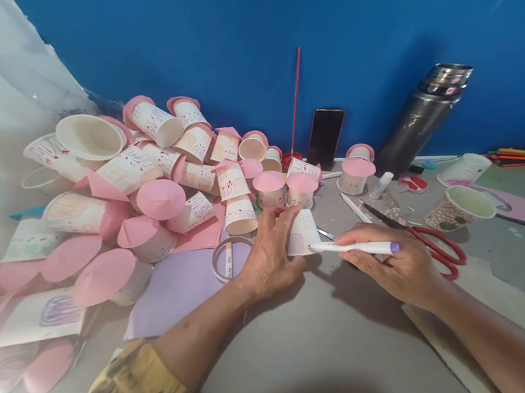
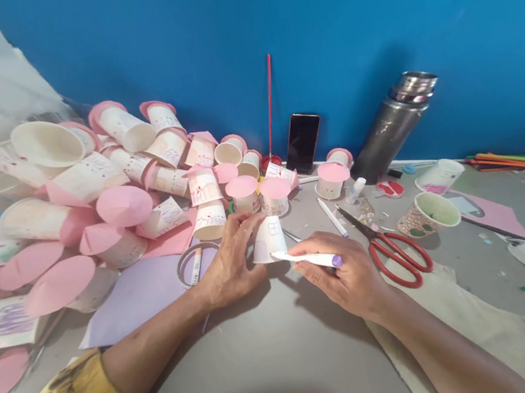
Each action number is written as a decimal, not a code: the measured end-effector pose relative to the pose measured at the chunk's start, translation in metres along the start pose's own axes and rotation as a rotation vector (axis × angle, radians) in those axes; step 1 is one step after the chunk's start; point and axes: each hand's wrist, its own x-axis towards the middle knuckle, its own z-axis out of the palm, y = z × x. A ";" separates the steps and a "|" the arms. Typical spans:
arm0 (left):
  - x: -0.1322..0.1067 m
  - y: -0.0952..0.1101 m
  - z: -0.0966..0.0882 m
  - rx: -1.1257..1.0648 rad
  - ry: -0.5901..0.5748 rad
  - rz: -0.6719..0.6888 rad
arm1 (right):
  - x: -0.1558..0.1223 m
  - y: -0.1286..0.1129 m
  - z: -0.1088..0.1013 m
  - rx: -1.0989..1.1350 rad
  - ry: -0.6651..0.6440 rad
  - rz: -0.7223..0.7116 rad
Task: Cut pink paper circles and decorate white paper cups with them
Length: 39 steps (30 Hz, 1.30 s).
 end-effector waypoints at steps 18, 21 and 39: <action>0.001 0.001 0.000 -0.020 -0.016 -0.004 | 0.001 0.001 -0.002 -0.054 0.008 -0.021; 0.002 0.001 -0.001 -0.037 0.013 0.004 | 0.001 0.000 -0.004 -0.049 0.020 0.007; 0.004 -0.003 -0.001 -0.158 0.046 0.017 | 0.002 0.001 -0.012 0.012 0.046 0.063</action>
